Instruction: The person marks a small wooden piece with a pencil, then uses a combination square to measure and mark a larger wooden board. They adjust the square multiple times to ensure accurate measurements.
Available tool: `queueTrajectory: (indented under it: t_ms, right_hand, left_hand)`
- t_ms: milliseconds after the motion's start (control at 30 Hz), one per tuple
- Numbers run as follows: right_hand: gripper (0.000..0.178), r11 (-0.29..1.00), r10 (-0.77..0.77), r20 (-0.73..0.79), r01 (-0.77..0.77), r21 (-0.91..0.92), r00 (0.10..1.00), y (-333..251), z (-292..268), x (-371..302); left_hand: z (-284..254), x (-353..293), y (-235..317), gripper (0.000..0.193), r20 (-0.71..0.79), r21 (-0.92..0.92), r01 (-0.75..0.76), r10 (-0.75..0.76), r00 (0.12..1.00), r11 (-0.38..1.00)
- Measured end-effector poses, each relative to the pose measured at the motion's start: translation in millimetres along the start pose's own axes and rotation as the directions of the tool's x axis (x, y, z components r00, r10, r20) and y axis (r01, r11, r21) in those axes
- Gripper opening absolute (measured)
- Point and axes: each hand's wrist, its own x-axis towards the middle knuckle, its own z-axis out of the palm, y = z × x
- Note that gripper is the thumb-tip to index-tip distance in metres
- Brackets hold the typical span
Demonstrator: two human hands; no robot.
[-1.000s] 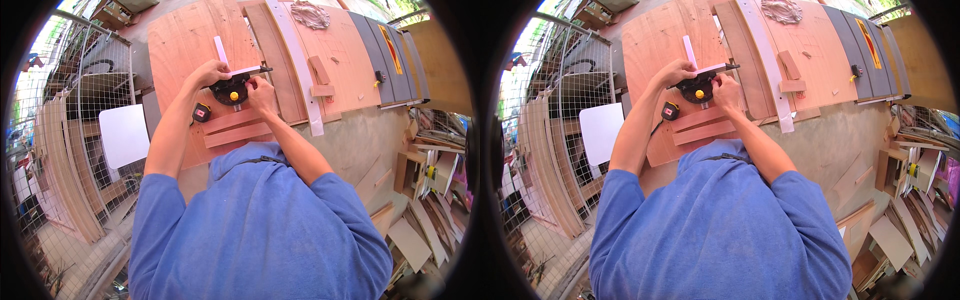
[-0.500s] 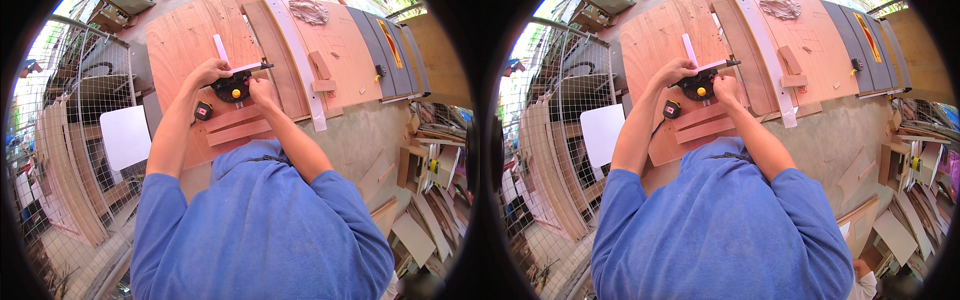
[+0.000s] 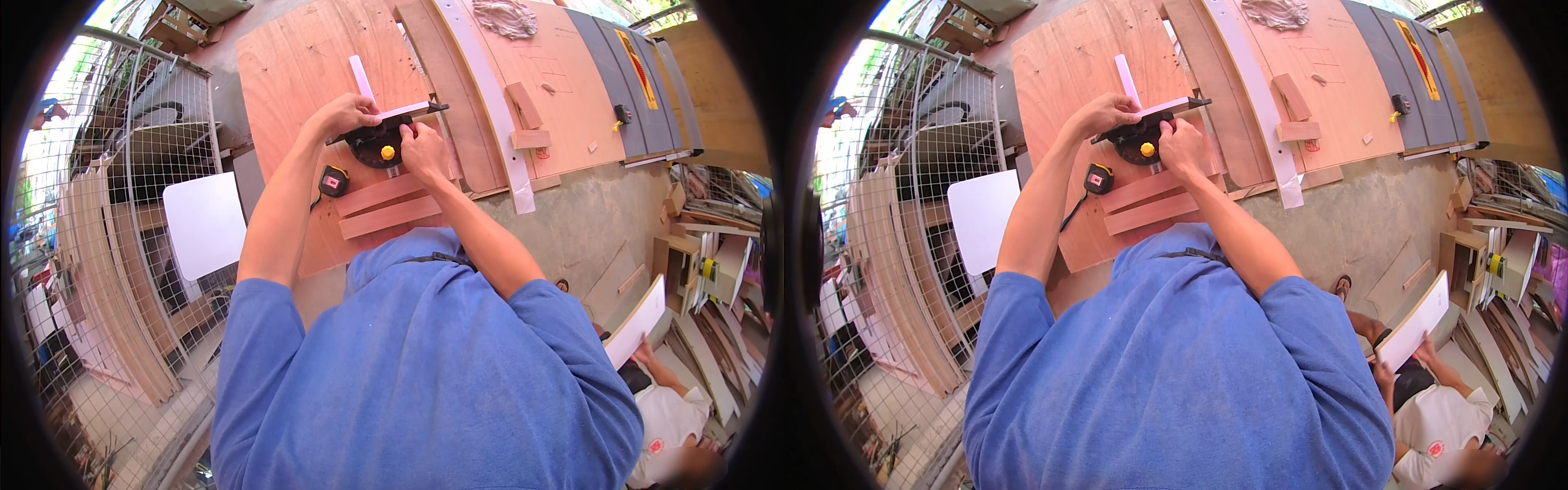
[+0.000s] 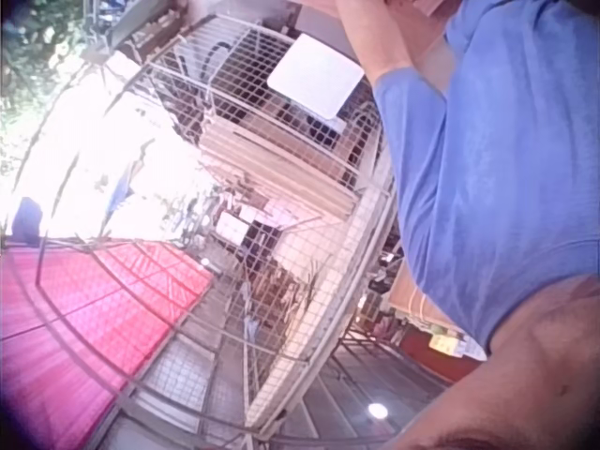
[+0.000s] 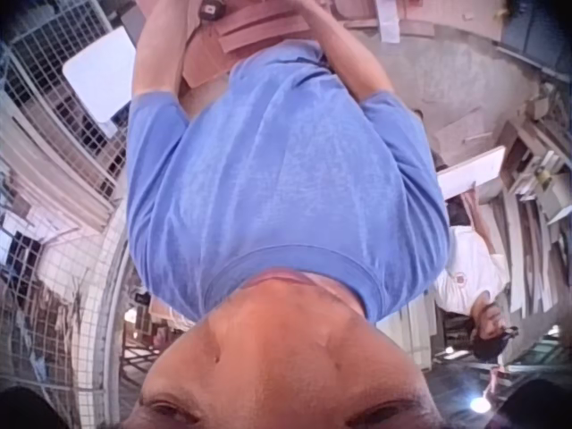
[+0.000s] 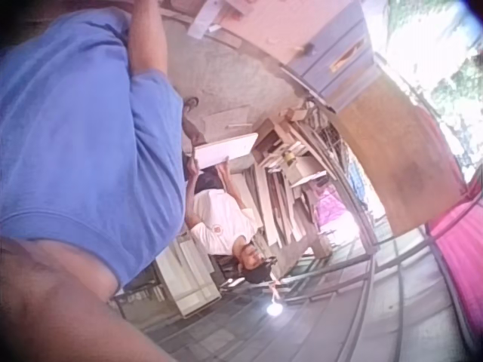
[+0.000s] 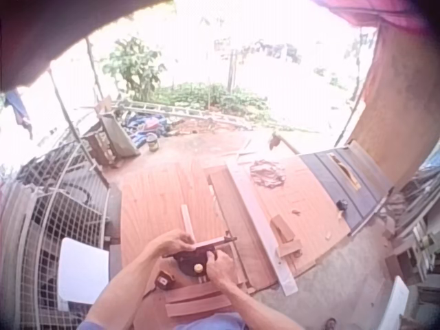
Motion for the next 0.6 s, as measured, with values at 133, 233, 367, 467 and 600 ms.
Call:
queueTrajectory:
  t_ms: [133,233,367,467,600]
  right_hand:
    - [0.036,1.000,-0.005,-0.019,0.004,-0.031,1.000,0.5,4.6,2.1]
    - [0.038,1.000,-0.003,-0.014,0.002,-0.028,1.000,10.3,16.4,10.0]
    - [0.039,0.984,0.144,0.026,-0.146,0.099,0.989,15.0,26.2,16.5]
    - [0.037,0.947,0.266,0.070,-0.274,0.166,0.961,16.4,32.1,21.5]
    - [0.036,0.904,0.332,0.100,-0.346,0.250,0.938,22.9,40.1,27.1]
  left_hand:
    - [-0.9,1.9,0.0,0.025,0.010,0.001,0.018,-0.018,1.000,1.000]
    - [-2.1,5.6,-7.5,0.025,0.013,-0.005,-0.005,0.005,1.000,1.000]
    - [-0.2,4.3,-6.8,0.027,0.005,0.005,-0.015,0.015,1.000,1.000]
    - [-0.1,2.8,-5.0,0.028,0.004,0.026,-0.020,0.020,1.000,0.999]
    - [-0.3,4.0,-5.3,0.029,0.013,0.032,-0.038,0.037,0.999,0.999]
